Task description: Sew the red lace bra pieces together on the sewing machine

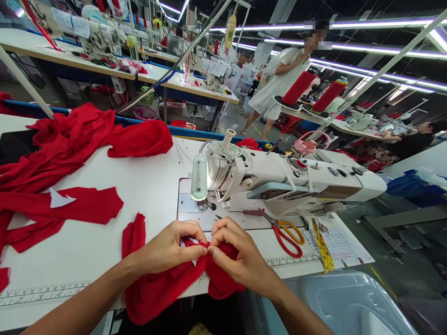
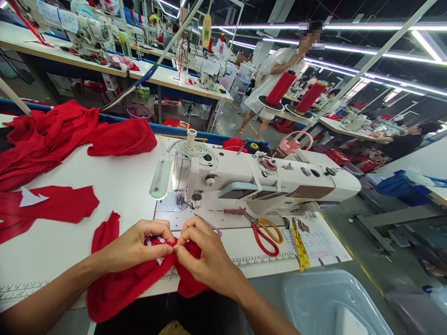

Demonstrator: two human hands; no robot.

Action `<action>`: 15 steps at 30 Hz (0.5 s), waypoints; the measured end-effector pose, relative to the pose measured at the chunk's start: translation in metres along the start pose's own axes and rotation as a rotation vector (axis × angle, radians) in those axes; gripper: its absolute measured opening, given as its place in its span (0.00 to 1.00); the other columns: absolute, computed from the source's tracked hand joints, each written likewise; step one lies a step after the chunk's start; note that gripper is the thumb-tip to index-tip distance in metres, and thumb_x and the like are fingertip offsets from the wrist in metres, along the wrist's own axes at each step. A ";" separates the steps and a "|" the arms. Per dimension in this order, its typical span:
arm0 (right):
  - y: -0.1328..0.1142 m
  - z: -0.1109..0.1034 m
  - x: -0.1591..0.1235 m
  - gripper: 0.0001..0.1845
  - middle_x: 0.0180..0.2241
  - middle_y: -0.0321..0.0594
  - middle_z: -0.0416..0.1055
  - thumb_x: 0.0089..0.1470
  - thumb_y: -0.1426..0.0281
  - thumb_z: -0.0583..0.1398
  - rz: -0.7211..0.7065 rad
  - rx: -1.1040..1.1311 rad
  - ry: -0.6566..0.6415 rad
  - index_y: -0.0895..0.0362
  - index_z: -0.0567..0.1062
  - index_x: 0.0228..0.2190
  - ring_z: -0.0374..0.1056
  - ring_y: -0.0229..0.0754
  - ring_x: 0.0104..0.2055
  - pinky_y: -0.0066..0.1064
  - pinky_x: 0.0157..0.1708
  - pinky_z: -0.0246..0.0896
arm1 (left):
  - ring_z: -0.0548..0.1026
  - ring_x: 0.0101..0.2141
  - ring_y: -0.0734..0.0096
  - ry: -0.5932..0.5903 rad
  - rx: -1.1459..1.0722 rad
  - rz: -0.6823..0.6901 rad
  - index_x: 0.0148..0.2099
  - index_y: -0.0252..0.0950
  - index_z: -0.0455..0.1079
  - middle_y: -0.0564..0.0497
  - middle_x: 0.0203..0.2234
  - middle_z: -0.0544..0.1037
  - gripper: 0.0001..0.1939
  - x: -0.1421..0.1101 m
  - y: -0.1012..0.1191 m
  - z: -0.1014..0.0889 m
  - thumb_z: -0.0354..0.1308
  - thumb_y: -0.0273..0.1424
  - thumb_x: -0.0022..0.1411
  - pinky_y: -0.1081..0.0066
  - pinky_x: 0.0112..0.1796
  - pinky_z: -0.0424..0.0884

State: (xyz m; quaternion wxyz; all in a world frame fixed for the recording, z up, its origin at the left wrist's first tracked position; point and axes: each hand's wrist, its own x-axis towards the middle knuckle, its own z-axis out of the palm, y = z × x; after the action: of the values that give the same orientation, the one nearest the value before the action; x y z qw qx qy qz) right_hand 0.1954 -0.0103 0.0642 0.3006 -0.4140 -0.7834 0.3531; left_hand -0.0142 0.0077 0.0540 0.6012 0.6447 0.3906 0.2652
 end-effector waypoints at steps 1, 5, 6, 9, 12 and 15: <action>-0.001 -0.002 0.000 0.05 0.39 0.36 0.65 0.58 0.76 0.59 0.002 0.005 -0.019 0.54 0.70 0.32 0.65 0.37 0.40 0.29 0.40 0.59 | 0.67 0.29 0.74 -0.005 -0.004 0.003 0.31 0.36 0.73 0.55 0.26 0.71 0.04 -0.001 0.000 0.000 0.59 0.30 0.57 0.74 0.32 0.63; -0.005 -0.010 0.001 0.05 0.39 0.37 0.67 0.59 0.75 0.59 0.019 0.016 -0.113 0.54 0.71 0.32 0.66 0.38 0.41 0.30 0.41 0.61 | 0.66 0.27 0.75 -0.001 -0.019 -0.013 0.30 0.36 0.73 0.55 0.27 0.70 0.06 -0.003 0.001 0.004 0.59 0.31 0.58 0.74 0.30 0.62; -0.006 -0.010 0.001 0.04 0.39 0.37 0.68 0.59 0.74 0.59 0.018 0.020 -0.124 0.54 0.71 0.32 0.66 0.38 0.41 0.30 0.41 0.61 | 0.66 0.27 0.76 0.002 -0.023 -0.020 0.30 0.36 0.73 0.56 0.27 0.70 0.06 -0.003 0.002 0.005 0.59 0.31 0.58 0.74 0.29 0.62; -0.009 -0.011 0.001 0.04 0.35 0.35 0.71 0.59 0.73 0.59 0.051 0.022 -0.128 0.54 0.71 0.31 0.67 0.38 0.38 0.28 0.37 0.61 | 0.67 0.27 0.75 0.006 -0.035 -0.021 0.30 0.36 0.72 0.55 0.26 0.70 0.06 -0.003 0.004 0.005 0.59 0.32 0.58 0.74 0.29 0.63; -0.015 -0.013 0.001 0.03 0.30 0.32 0.70 0.59 0.72 0.58 0.117 0.049 -0.108 0.54 0.72 0.33 0.64 0.35 0.32 0.25 0.30 0.59 | 0.67 0.28 0.73 0.025 -0.009 0.008 0.31 0.36 0.72 0.55 0.27 0.69 0.07 -0.005 0.008 0.004 0.58 0.34 0.59 0.73 0.31 0.63; -0.024 -0.011 0.003 0.07 0.31 0.32 0.71 0.59 0.74 0.57 0.077 0.064 -0.148 0.54 0.75 0.37 0.64 0.34 0.32 0.24 0.30 0.58 | 0.67 0.32 0.70 0.079 0.056 0.020 0.31 0.38 0.71 0.54 0.28 0.69 0.09 -0.019 0.010 0.006 0.58 0.36 0.61 0.73 0.34 0.64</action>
State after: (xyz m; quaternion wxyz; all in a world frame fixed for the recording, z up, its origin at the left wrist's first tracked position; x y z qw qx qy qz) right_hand 0.1918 -0.0141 0.0903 0.2410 -0.4068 -0.7753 0.4188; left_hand -0.0182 -0.0114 0.0653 0.5643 0.6542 0.4148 0.2855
